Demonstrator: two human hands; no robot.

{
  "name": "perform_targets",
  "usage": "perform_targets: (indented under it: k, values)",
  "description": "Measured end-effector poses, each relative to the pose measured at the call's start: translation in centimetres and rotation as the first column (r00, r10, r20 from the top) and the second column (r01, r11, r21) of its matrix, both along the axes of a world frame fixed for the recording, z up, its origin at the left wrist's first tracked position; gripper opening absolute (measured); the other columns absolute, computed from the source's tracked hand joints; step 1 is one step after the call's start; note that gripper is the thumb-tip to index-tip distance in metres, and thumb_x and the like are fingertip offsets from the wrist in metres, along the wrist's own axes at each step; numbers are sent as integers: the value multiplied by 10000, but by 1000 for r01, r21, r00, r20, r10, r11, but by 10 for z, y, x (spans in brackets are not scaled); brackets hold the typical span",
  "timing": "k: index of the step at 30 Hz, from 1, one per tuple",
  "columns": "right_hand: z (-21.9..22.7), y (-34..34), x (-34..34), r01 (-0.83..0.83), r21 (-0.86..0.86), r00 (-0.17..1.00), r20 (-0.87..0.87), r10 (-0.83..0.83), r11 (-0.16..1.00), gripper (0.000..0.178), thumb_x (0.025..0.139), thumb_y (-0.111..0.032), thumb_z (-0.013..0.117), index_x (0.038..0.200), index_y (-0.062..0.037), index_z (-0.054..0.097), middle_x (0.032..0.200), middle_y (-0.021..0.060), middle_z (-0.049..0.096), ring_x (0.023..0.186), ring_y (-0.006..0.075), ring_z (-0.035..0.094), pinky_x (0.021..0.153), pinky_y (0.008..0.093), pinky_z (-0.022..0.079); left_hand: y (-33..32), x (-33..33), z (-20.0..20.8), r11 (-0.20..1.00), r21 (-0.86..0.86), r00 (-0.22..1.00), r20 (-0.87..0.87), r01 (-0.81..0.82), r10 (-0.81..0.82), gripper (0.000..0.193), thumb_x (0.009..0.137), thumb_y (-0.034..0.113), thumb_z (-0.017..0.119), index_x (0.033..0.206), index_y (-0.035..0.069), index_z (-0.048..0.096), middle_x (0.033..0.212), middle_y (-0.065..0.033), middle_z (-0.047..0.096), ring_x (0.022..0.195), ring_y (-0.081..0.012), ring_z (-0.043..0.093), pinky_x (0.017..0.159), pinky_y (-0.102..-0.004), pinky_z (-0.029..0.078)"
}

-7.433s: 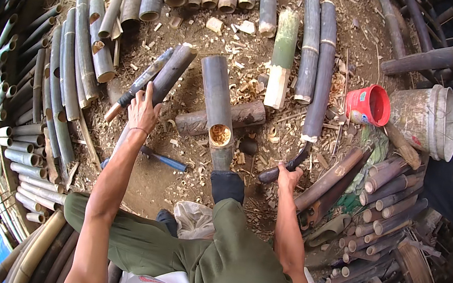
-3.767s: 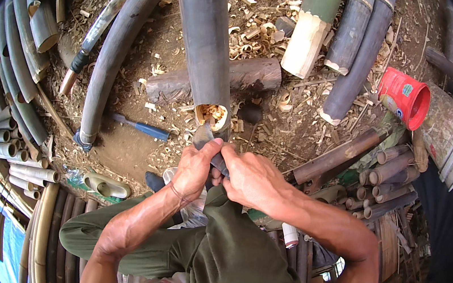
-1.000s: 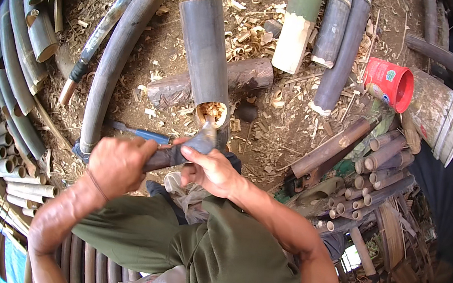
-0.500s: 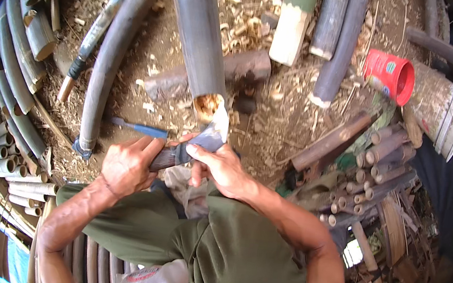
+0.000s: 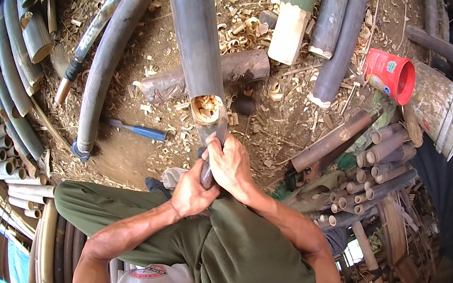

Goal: The person carves a hole into a bamboo pole using a small knife and then uses another bamboo piece as a mallet to drive a chisel-like tool into the hole.

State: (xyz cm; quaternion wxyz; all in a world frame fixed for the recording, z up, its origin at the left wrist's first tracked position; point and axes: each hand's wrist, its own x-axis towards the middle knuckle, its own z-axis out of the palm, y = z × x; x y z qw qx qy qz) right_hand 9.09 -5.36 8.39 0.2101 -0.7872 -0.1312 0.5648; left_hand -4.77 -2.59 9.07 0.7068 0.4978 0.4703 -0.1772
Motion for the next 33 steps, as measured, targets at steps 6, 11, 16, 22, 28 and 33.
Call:
perform_targets:
  k: [6, 11, 16, 22, 28, 33]
  values:
    - [18, -10, 2, -76, 402, 994, -41, 101, 912, 213, 1017, -209, 459, 1046, -17, 548, 913, 115, 687, 607, 165, 605, 600, 326, 509, -5, -19, -9, 842, 525, 970, 119, 122, -214, 501, 717, 81, 720, 1162, -26, 517, 845, -191, 594, 658, -381, 638, 644, -475, 537]
    - [3, 9, -4, 577, -147, 379, -823, -422, 804, 281, 1026, -233, 520, 1242, -53, 533, 1017, 95, 674, 570, 136, 593, 632, 294, 544, 125, -28, 34, 446, 669, 723, -202, 594, -660, 191, 715, 78, 655, 881, 59, 564, 743, -111, 617, 649, -286, 668, 621, -413, 561]
    - [0, 19, -7, 556, -341, 238, -808, -538, 758, 325, 998, -217, 556, 1265, -32, 557, 695, 26, 581, 527, 118, 547, 654, 365, 554, 191, -5, 19, 398, 317, 439, -64, 861, -896, 327, 726, 160, 706, 1015, 38, 615, 770, -179, 692, 765, -343, 703, 749, -450, 552]
    - [3, 10, -6, 335, -111, 769, -542, -340, 936, 264, 967, -189, 566, 1127, 14, 620, 749, 18, 584, 531, 77, 480, 572, 320, 534, 104, -38, -11, 782, 161, 790, 18, 603, -613, 434, 745, 186, 685, 1143, 33, 605, 804, -243, 692, 760, -395, 701, 765, -476, 572]
    - [20, -1, 2, 133, 160, 961, -262, -88, 978, 225, 1012, -216, 485, 1066, -17, 574, 958, 60, 697, 705, 115, 625, 625, 285, 538, 35, -22, -8, 832, 464, 924, 70, 304, -377, 389, 709, 159, 736, 1002, 26, 517, 823, -217, 635, 690, -407, 664, 620, -478, 548]
    - [4, 5, -2, 569, -90, 429, -815, -389, 817, 247, 1022, -193, 511, 1237, -71, 518, 1169, 127, 639, 563, 116, 509, 697, 396, 564, 127, -23, 31, 438, 630, 683, -209, 641, -700, 334, 685, 73, 717, 955, 54, 522, 817, -127, 627, 673, -326, 672, 600, -431, 541]
